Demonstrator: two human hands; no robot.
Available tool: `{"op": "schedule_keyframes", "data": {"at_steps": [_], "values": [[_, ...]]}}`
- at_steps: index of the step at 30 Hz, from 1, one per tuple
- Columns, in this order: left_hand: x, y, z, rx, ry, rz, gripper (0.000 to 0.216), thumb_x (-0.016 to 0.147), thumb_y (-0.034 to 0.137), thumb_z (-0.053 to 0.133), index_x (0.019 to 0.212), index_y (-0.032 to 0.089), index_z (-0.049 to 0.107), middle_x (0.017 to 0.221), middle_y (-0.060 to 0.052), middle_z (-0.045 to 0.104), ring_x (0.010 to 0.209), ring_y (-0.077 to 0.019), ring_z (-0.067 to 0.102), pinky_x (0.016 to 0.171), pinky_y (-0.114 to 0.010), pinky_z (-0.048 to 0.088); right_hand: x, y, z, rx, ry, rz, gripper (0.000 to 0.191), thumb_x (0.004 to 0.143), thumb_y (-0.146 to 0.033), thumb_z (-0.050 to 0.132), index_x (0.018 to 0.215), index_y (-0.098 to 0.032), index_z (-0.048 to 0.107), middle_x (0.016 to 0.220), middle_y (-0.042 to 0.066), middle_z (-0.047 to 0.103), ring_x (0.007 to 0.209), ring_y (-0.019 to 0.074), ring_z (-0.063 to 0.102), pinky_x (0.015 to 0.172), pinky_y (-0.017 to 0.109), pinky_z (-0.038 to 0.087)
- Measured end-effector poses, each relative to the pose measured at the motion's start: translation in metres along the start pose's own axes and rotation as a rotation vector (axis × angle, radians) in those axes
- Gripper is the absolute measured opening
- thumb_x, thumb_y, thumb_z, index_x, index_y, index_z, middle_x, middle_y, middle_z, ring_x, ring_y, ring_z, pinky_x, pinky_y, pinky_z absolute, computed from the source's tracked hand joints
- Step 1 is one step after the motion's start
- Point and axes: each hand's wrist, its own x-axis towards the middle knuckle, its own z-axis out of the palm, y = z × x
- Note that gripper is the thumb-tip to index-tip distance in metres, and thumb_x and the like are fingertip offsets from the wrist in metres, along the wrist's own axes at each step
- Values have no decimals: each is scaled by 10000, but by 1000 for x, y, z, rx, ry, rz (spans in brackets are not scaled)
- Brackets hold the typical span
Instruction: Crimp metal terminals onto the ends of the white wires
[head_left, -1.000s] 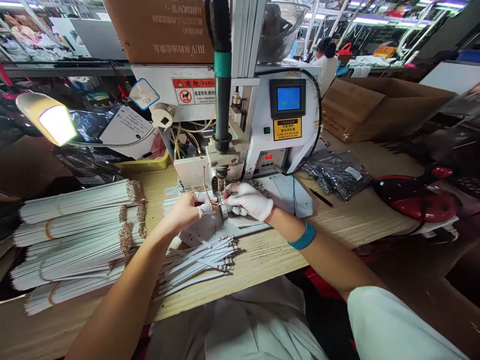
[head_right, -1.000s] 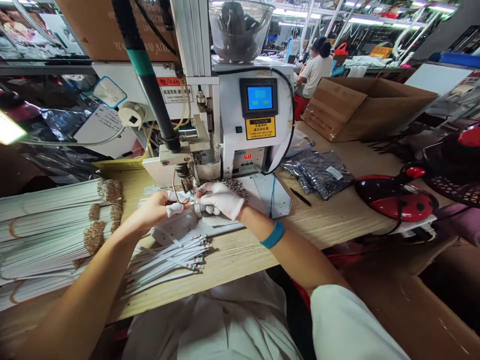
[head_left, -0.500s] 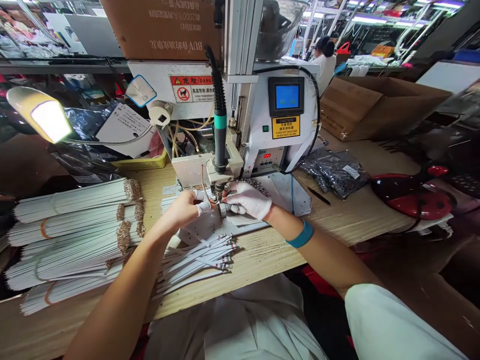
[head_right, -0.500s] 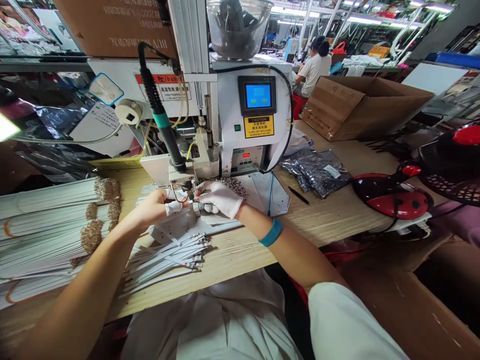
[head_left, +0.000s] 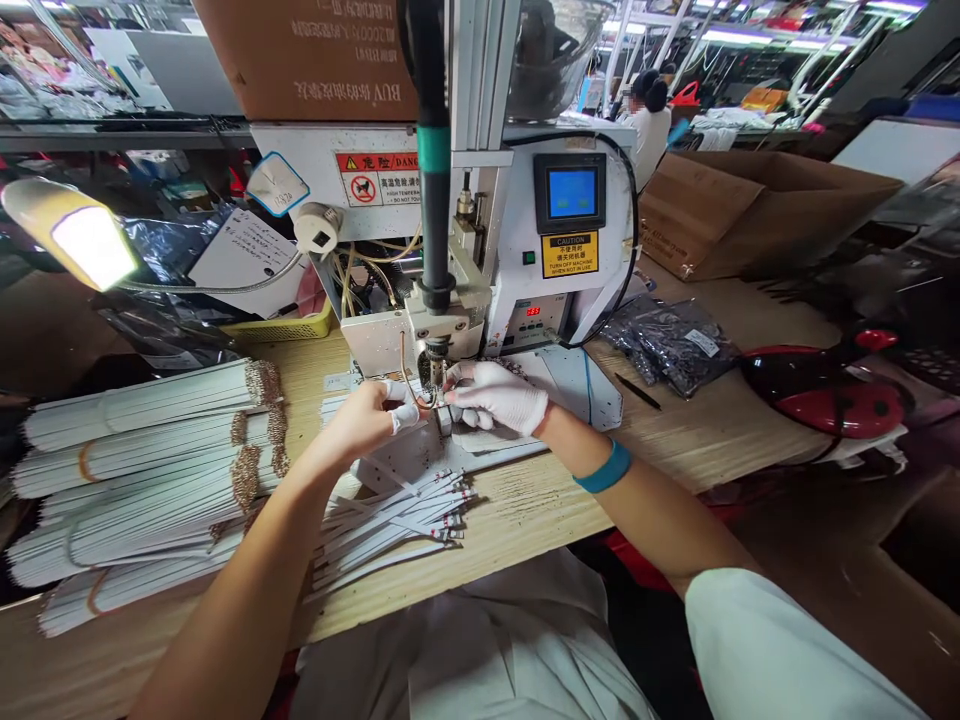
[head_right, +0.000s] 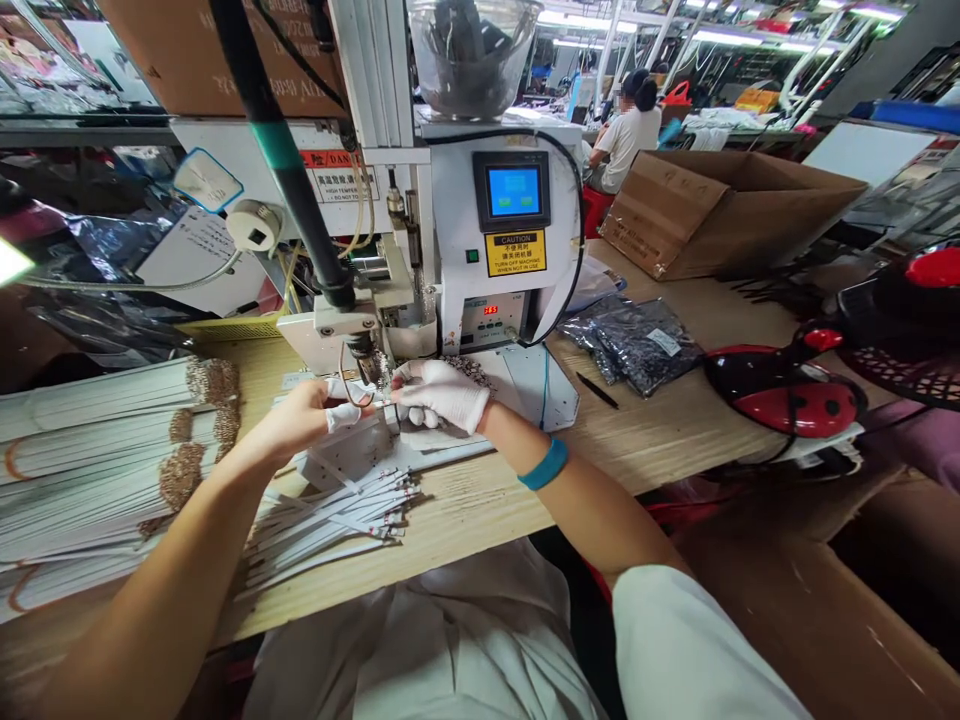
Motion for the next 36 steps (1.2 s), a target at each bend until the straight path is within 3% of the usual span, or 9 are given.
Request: {"op": "schedule_keyframes", "data": {"at_steps": [4, 7, 13, 17, 20, 26, 31, 36], "values": [[-16, 6, -14, 107, -138, 47, 213, 664, 345, 592, 644, 138, 638, 608, -1, 584, 565, -117, 489, 522, -204, 361, -8, -11, -29, -477, 160, -151, 176, 745, -263, 568, 875, -145, 589, 633, -11, 579, 484, 85, 516, 400, 189, 337], [-31, 4, -22, 241, -326, 70, 146, 662, 288, 591, 676, 164, 666, 695, -12, 631, 604, -124, 537, 536, -199, 380, -12, -15, -42, -771, 121, -267, 132, 713, -216, 593, 793, -140, 665, 755, 13, 650, 684, 121, 583, 585, 216, 411], [-37, -9, -15, 377, -447, 23, 205, 597, 134, 505, 664, 208, 684, 767, 3, 673, 608, -128, 572, 496, -194, 366, -11, -8, -29, -940, -50, -313, 134, 731, -191, 600, 805, -161, 708, 797, 9, 681, 771, 141, 595, 679, 231, 408], [-33, -9, -13, 402, -485, 46, 190, 615, 159, 502, 651, 201, 684, 708, 7, 659, 595, -126, 550, 509, -196, 363, -6, -1, -24, -1076, -32, -395, 123, 739, -181, 606, 797, -159, 712, 790, 27, 672, 760, 152, 581, 666, 245, 399], [-33, -4, -16, 403, -466, 41, 185, 629, 177, 509, 684, 170, 686, 673, -6, 645, 578, -122, 528, 523, -197, 364, -6, 0, -26, -974, 12, -380, 97, 727, -195, 630, 779, -148, 697, 807, 34, 667, 733, 138, 588, 647, 237, 419], [-31, 3, -18, 386, -389, 39, 199, 658, 186, 490, 723, 163, 677, 729, -18, 647, 597, -117, 527, 545, -194, 373, -10, -5, -23, -560, 87, -25, 176, 759, -275, 598, 850, -127, 625, 558, -16, 572, 387, 80, 491, 348, 187, 338], [-26, 3, -13, 328, -329, 45, 152, 652, 195, 530, 703, 158, 668, 759, -25, 663, 669, -137, 558, 617, -203, 405, -6, -2, -20, -328, 70, -33, 170, 721, -268, 637, 761, -110, 585, 540, -14, 544, 414, 80, 497, 341, 184, 384], [-27, 5, -12, 292, -305, 91, 162, 700, 269, 566, 739, 155, 675, 770, -25, 666, 686, -136, 557, 613, -195, 402, -2, 2, -19, -144, 45, -72, 138, 683, -182, 650, 780, -94, 607, 648, 17, 591, 495, 73, 527, 408, 184, 440]]}}
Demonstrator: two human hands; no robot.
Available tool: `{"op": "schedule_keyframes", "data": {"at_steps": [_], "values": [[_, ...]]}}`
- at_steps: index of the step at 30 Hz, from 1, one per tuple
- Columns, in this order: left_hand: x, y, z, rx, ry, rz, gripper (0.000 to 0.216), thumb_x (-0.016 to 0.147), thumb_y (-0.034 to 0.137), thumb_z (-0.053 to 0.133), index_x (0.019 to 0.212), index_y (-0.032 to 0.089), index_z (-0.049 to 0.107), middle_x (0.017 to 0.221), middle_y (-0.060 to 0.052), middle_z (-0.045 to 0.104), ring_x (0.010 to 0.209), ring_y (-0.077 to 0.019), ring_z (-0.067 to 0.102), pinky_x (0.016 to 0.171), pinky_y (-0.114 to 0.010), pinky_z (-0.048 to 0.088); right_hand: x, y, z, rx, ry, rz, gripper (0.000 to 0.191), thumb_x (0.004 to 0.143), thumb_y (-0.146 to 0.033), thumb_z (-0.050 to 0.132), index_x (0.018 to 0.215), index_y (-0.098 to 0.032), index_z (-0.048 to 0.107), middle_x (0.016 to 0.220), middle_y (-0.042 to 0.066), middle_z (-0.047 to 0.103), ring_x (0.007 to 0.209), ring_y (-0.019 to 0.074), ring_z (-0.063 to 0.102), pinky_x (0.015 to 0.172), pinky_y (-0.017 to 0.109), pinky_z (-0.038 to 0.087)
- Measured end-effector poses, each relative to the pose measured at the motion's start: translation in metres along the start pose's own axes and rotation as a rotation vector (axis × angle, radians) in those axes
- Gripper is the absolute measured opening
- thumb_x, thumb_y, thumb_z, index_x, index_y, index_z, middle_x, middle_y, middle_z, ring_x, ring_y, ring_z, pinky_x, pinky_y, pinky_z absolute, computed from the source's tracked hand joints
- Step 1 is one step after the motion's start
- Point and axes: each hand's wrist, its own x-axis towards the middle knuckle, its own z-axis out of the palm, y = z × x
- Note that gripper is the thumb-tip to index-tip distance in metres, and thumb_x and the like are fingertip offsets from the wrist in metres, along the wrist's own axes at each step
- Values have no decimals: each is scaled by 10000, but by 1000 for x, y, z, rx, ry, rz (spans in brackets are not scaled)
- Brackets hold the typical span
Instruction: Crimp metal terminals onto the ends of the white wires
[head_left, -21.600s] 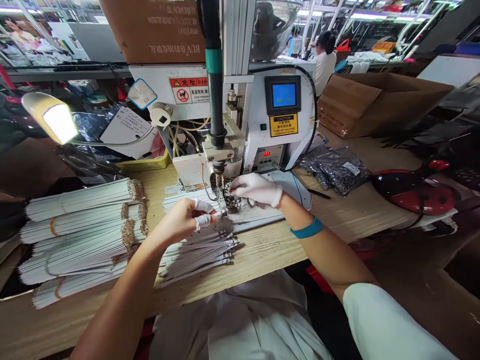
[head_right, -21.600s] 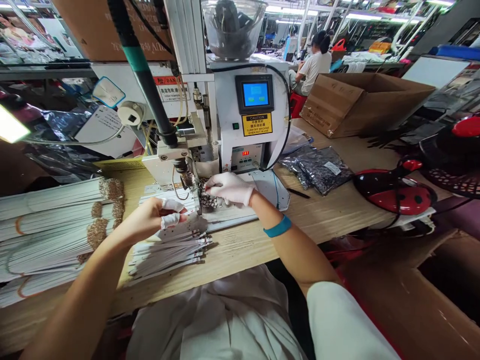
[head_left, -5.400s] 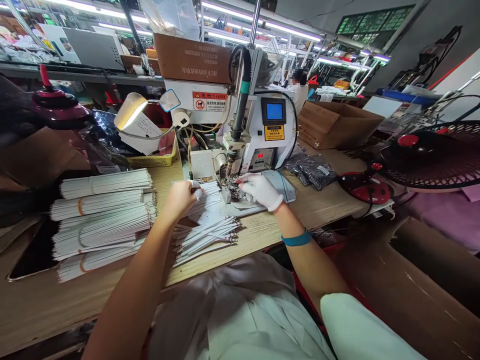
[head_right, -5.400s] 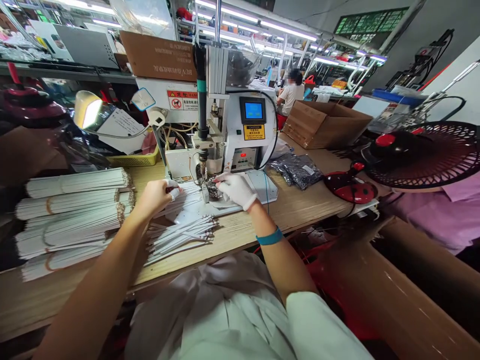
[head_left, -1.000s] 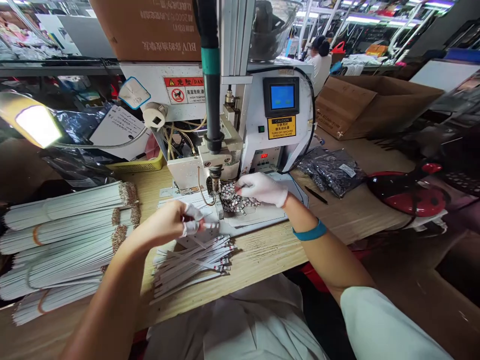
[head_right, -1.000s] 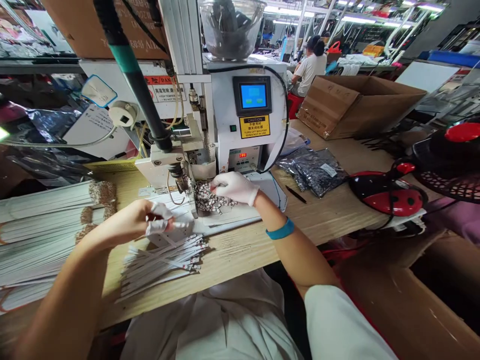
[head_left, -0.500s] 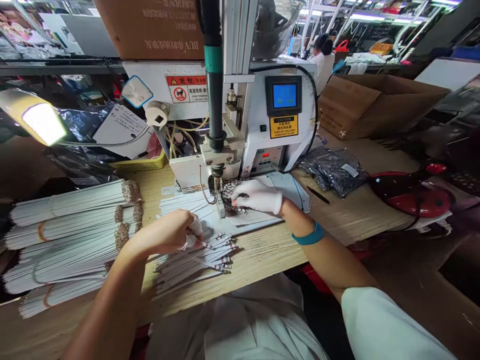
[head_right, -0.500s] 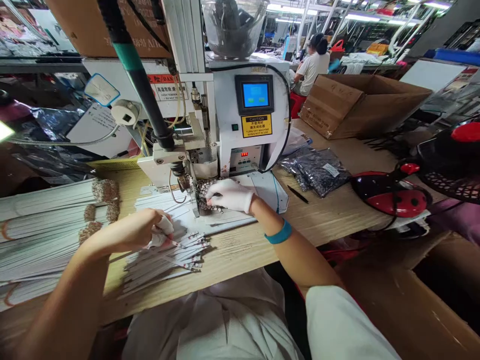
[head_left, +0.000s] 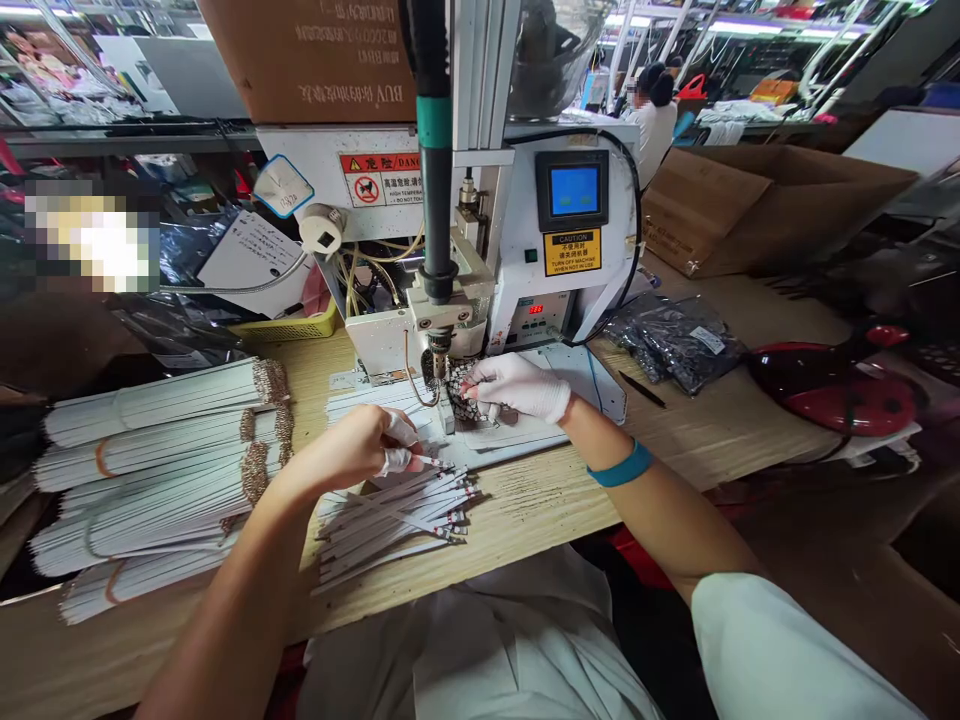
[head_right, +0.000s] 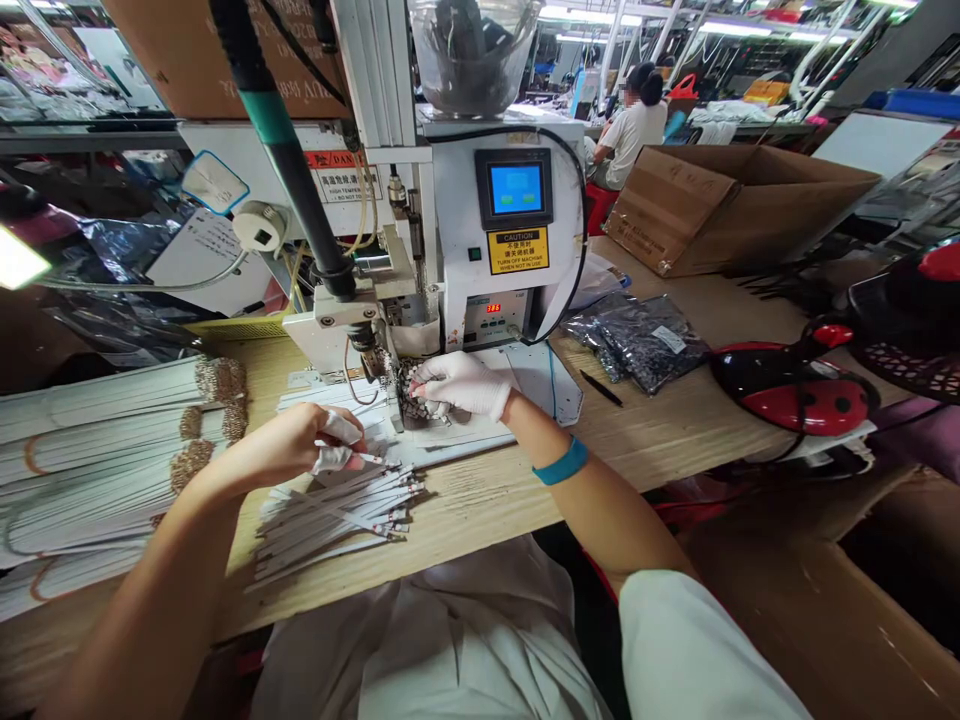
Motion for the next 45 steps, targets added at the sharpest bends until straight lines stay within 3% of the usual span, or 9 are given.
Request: {"op": "schedule_keyframes", "data": {"at_steps": [4, 8, 16, 21, 25, 32, 45], "values": [[0, 3, 0, -7, 49, 50, 237, 747, 354, 554, 731, 146, 667, 738, -21, 647, 640, -117, 540, 572, -185, 387, 1, 2, 4, 66, -5, -36, 197, 655, -165, 675, 828, -99, 608, 715, 25, 605, 527, 72, 540, 410, 173, 432], [4, 0, 2, -104, 110, 20, 197, 708, 322, 593, 735, 137, 653, 693, -16, 631, 621, -121, 544, 557, -187, 397, 0, 2, 13, 176, -16, -7, 218, 664, -174, 674, 846, -121, 566, 653, -7, 572, 457, 60, 511, 348, 154, 376], [16, -14, 8, -356, 250, 39, 362, 685, 339, 643, 995, 157, 603, 802, -22, 628, 668, -135, 551, 587, -213, 426, 4, 0, 24, 196, -9, 50, 133, 696, -136, 613, 810, -131, 545, 614, -21, 551, 428, 47, 490, 330, 136, 373], [21, -12, 10, -309, 281, 25, 287, 730, 403, 588, 802, 131, 641, 676, -7, 607, 611, -127, 516, 574, -210, 402, 5, 1, 25, 215, 2, 64, 139, 689, -132, 612, 810, -132, 543, 634, -19, 559, 411, 39, 470, 312, 129, 340], [27, -13, 13, -352, 336, 22, 312, 701, 390, 606, 851, 123, 668, 765, -32, 651, 724, -162, 554, 642, -222, 423, 6, 2, 27, 236, 8, 80, 150, 682, -131, 616, 813, -134, 544, 594, -31, 550, 415, 42, 467, 320, 131, 333], [26, -15, 12, -361, 311, -23, 331, 690, 371, 607, 875, 103, 665, 773, -41, 647, 697, -151, 537, 620, -220, 413, 7, 4, 26, 243, -7, 70, 168, 667, -153, 640, 806, -132, 548, 616, -25, 557, 423, 38, 470, 331, 132, 338], [27, -13, 15, -306, 340, -50, 203, 685, 335, 565, 648, 135, 573, 613, 27, 541, 559, -94, 429, 516, -195, 317, 7, 4, 29, 245, 13, 54, 163, 656, -160, 642, 782, -142, 540, 579, -48, 499, 395, 27, 412, 313, 124, 266]]}}
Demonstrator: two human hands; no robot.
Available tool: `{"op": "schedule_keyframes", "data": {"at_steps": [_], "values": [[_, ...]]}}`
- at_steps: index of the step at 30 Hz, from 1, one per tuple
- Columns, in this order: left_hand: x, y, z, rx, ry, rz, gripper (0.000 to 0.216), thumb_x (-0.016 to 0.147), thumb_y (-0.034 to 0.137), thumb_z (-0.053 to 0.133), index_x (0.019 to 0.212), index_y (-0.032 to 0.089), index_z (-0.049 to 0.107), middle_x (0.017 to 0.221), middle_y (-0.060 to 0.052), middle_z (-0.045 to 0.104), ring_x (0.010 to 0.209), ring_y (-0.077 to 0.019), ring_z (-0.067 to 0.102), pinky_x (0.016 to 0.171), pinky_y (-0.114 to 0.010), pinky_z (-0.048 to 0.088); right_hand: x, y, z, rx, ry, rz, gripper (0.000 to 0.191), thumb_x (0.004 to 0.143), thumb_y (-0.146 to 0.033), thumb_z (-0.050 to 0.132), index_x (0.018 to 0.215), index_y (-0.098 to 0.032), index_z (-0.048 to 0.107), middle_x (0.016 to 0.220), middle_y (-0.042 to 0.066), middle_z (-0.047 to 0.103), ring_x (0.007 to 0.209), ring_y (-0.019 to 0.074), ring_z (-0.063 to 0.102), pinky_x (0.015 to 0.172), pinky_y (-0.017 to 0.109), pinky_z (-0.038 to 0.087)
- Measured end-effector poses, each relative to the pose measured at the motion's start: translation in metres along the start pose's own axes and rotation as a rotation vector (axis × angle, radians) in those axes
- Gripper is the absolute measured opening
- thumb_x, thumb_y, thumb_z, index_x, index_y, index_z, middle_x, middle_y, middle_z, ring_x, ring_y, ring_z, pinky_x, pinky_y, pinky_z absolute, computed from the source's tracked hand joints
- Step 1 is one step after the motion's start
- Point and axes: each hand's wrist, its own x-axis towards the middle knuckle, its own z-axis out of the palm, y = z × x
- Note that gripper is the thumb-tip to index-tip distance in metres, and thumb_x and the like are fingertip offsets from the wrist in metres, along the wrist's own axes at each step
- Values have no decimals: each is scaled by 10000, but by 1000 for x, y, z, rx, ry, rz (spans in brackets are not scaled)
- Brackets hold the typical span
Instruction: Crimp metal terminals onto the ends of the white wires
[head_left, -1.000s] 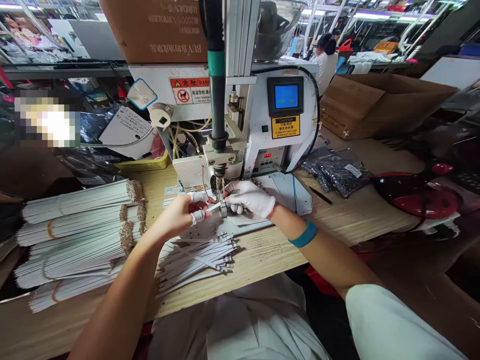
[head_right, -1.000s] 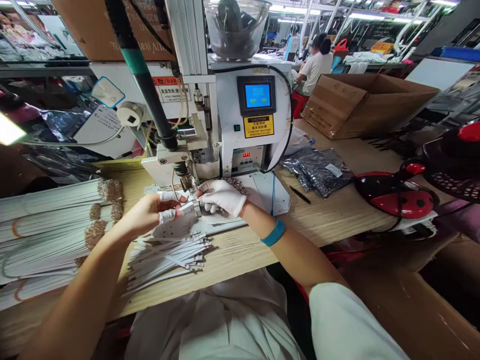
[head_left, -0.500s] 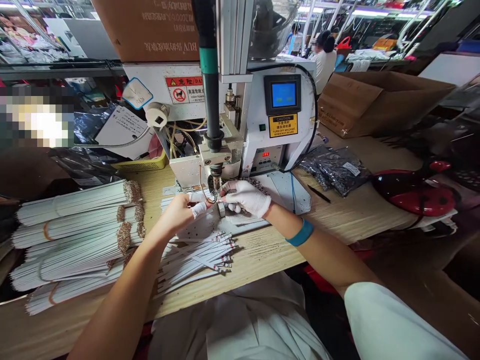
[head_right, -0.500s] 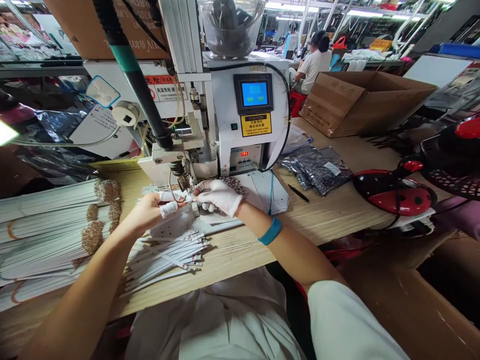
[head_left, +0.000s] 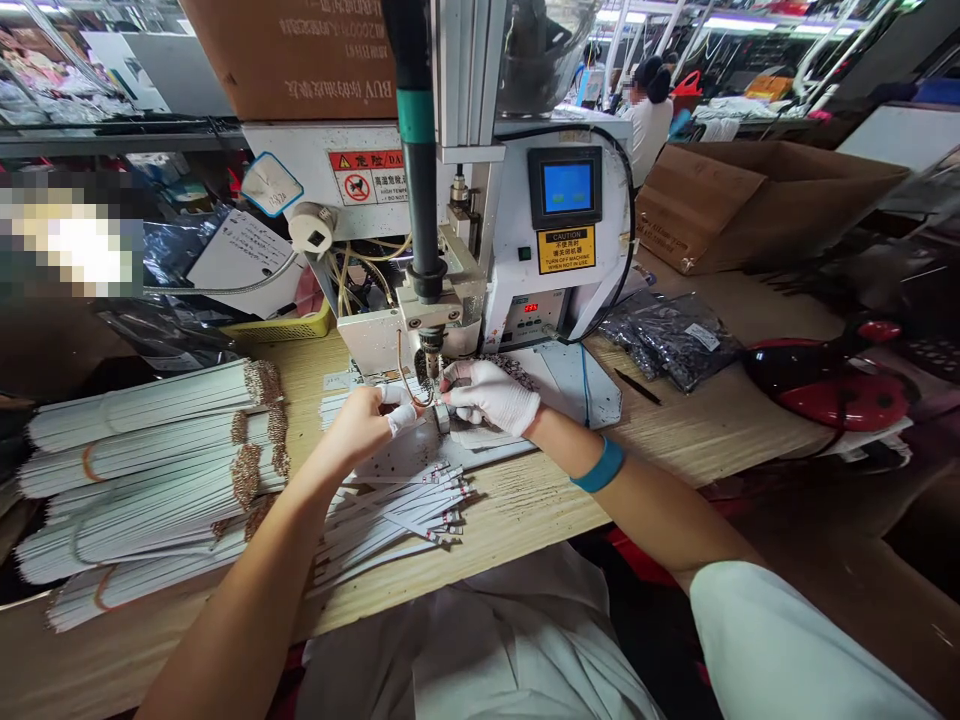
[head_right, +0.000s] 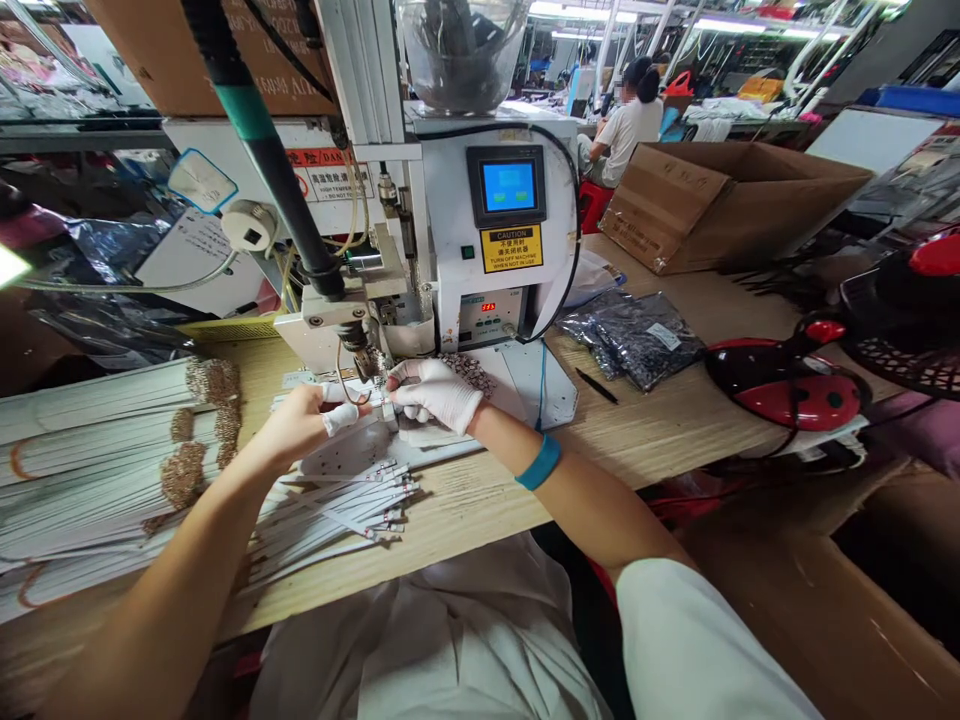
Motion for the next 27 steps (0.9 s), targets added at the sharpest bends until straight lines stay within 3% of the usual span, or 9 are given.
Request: {"op": "schedule_keyframes", "data": {"at_steps": [12, 27], "values": [[5, 0, 0, 13, 44, -18, 211, 644, 326, 548, 641, 127, 617, 535, 12, 534, 575, -127, 485, 507, -209, 358, 0, 0, 1, 33, -3, 3, 197, 621, -170, 668, 759, -150, 528, 577, -49, 494, 397, 30, 399, 312, 133, 247], [7, 3, -4, -23, 2, -6, 233, 625, 330, 564, 668, 120, 655, 546, 0, 555, 583, -129, 492, 530, -218, 380, -1, -2, 0, 24, -4, 2, 192, 620, -155, 659, 763, -153, 532, 589, -50, 505, 397, 30, 404, 317, 139, 254]]}}
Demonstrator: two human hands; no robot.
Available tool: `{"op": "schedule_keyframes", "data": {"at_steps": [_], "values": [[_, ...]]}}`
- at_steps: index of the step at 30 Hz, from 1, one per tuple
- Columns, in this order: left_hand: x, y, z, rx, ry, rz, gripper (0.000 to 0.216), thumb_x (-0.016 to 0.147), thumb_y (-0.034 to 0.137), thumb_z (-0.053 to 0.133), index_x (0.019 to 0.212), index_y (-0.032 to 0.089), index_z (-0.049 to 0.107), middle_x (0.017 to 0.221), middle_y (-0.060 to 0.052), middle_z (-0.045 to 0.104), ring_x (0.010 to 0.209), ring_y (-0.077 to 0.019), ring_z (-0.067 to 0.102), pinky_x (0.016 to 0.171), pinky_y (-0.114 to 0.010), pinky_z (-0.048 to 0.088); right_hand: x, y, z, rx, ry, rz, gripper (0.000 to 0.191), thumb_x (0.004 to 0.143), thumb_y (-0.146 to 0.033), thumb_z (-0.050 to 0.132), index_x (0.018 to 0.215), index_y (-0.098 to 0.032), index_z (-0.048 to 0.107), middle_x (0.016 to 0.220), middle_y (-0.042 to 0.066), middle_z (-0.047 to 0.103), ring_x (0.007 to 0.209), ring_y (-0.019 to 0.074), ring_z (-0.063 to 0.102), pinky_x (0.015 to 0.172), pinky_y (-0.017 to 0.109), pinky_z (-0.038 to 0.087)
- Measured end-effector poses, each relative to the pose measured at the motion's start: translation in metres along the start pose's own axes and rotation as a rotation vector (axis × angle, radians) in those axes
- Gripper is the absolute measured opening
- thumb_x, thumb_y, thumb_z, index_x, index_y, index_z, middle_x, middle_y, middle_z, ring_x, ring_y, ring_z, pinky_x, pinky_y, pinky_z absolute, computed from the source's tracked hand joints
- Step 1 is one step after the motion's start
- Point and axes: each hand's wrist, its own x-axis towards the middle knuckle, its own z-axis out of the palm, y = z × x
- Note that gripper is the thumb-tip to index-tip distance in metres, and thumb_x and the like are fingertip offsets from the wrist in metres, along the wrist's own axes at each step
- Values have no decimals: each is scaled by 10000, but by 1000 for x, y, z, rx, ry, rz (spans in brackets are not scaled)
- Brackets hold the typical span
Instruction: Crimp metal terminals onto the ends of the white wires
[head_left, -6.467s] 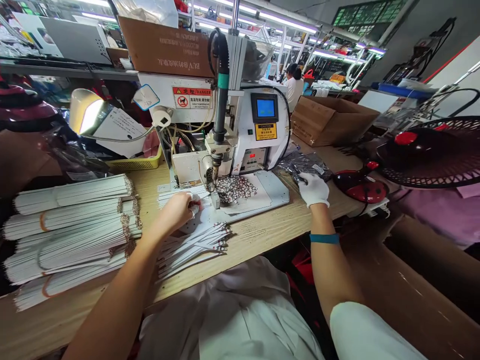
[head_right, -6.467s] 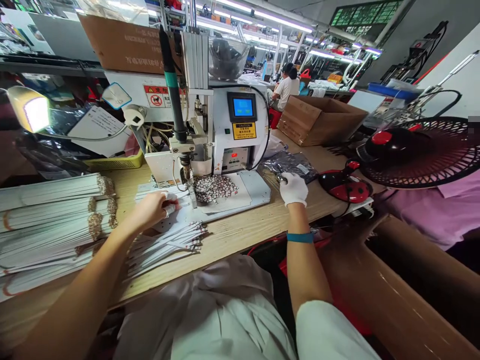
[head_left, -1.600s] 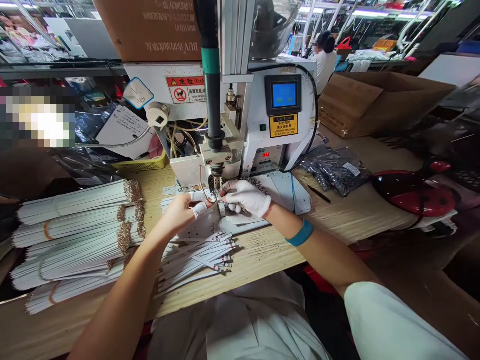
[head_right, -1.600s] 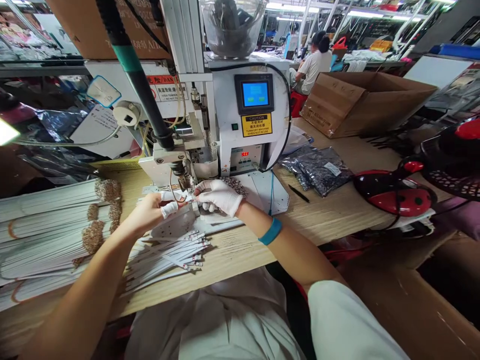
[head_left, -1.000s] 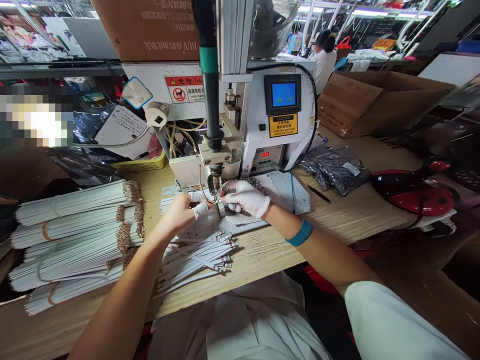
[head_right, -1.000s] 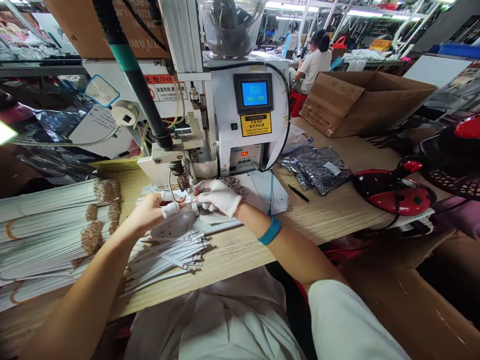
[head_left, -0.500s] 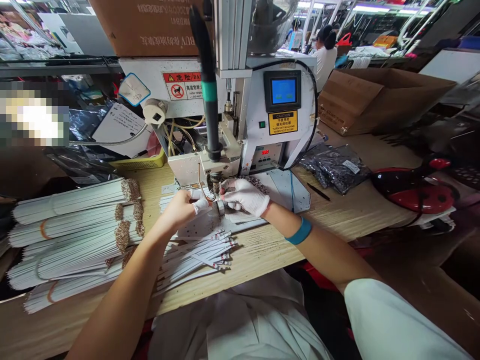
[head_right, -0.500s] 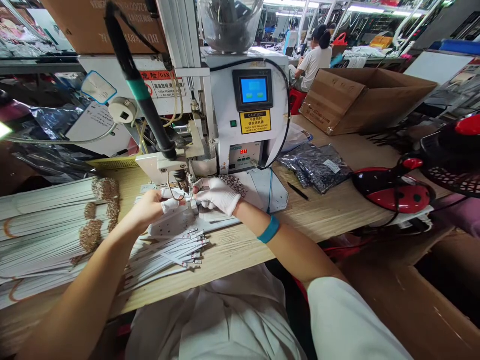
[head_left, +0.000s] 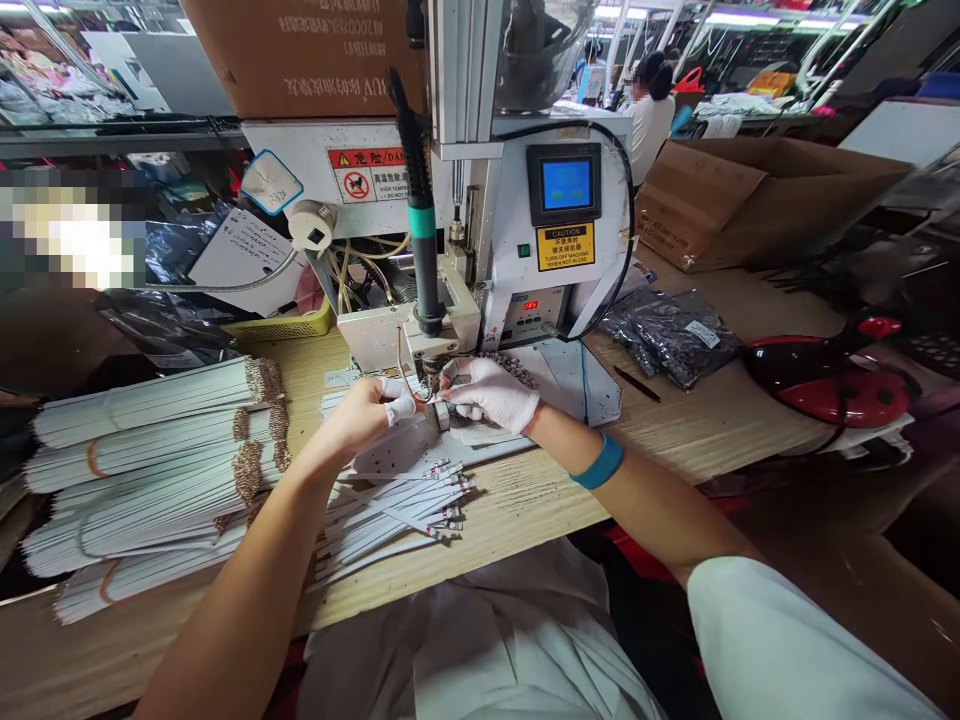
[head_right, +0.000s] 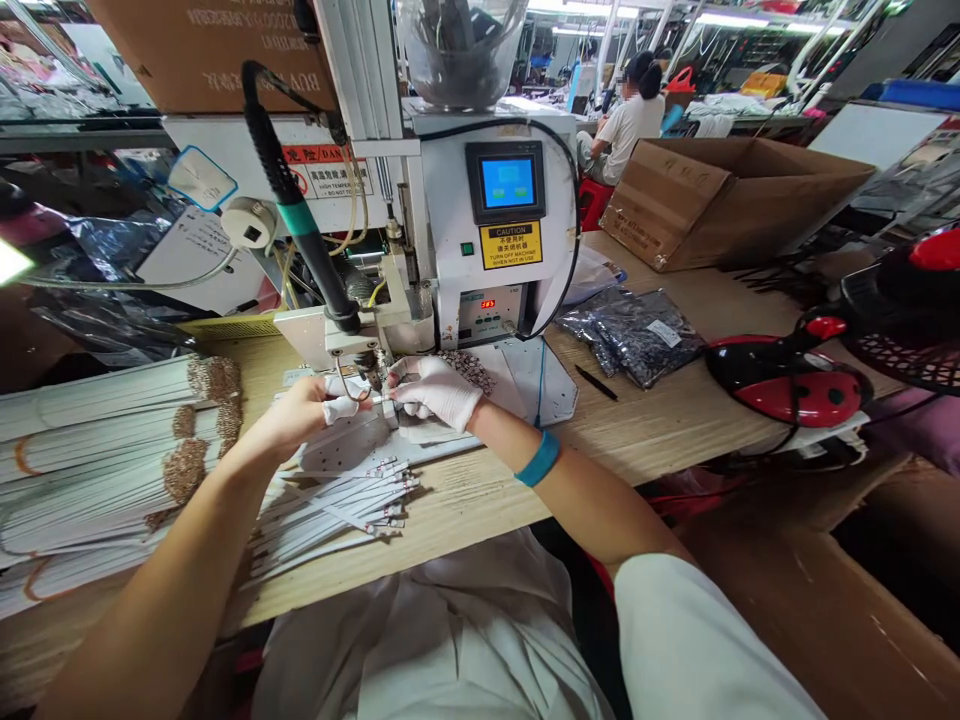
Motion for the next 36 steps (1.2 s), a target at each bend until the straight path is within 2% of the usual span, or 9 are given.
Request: {"op": "schedule_keyframes", "data": {"at_steps": [9, 13, 17, 19, 21, 23, 28, 33, 36], "values": [[0, 0, 1, 13, 6, -12, 230, 631, 347, 576, 620, 124, 633, 520, 7, 534, 555, -125, 482, 515, -215, 371, -1, -3, -3, -115, -14, -29, 196, 670, -207, 633, 816, -162, 511, 618, -45, 497, 416, 37, 407, 332, 153, 256], [-10, 5, -4, 48, -42, -24, 211, 639, 328, 593, 633, 124, 647, 556, 6, 564, 532, -106, 462, 504, -203, 347, -10, -20, -29, -533, 48, -181, 190, 698, -217, 597, 871, -137, 599, 696, -3, 578, 504, 69, 475, 434, 197, 334], [-23, 8, -11, 224, -252, -30, 185, 632, 299, 603, 699, 153, 695, 590, 10, 605, 535, -115, 486, 494, -196, 335, -18, -30, -52, -945, -51, -233, 123, 662, -183, 627, 763, -154, 691, 752, 5, 649, 678, 122, 555, 598, 229, 375], [-25, 8, -12, 354, -230, -10, 195, 643, 289, 580, 733, 170, 706, 598, 8, 624, 539, -127, 507, 497, -198, 340, -18, -28, -56, -1042, -102, -218, 130, 654, -178, 640, 765, -173, 707, 760, -2, 666, 719, 140, 571, 625, 235, 374], [-22, 5, -10, 482, -96, 0, 232, 659, 284, 551, 792, 172, 705, 629, -10, 644, 554, -142, 529, 515, -209, 354, -16, -24, -55, -1087, -120, -222, 131, 652, -184, 651, 768, -177, 712, 766, 1, 671, 729, 148, 577, 634, 236, 378], [-17, 2, -4, 589, -9, -13, 251, 674, 276, 524, 817, 160, 694, 646, -34, 647, 559, -156, 537, 526, -224, 358, -13, -19, -53, -1100, -131, -245, 112, 656, -188, 658, 754, -171, 709, 771, 11, 670, 735, 150, 580, 644, 235, 386], [-9, -3, 8, 680, 11, 20, 218, 666, 170, 456, 733, 165, 663, 769, -69, 647, 619, -172, 553, 584, -247, 378, -14, -18, -43, -1028, -24, -246, 90, 716, -210, 617, 763, -157, 673, 668, 8, 617, 612, 117, 544, 549, 221, 371], [-10, -3, 6, 539, 27, 109, 184, 691, 143, 446, 738, 163, 623, 750, -42, 633, 682, -166, 560, 609, -231, 386, -17, -20, -28, -663, -15, -87, 197, 776, -204, 544, 950, -146, 618, 533, -51, 481, 377, 43, 366, 376, 178, 262], [-8, -4, 3, 348, 28, 125, 145, 757, 249, 467, 783, 163, 582, 682, -13, 599, 621, -145, 530, 571, -219, 375, -11, -15, -22, -420, -22, -99, 150, 737, -219, 588, 849, -121, 603, 602, -15, 540, 441, 64, 476, 402, 183, 352]]}}
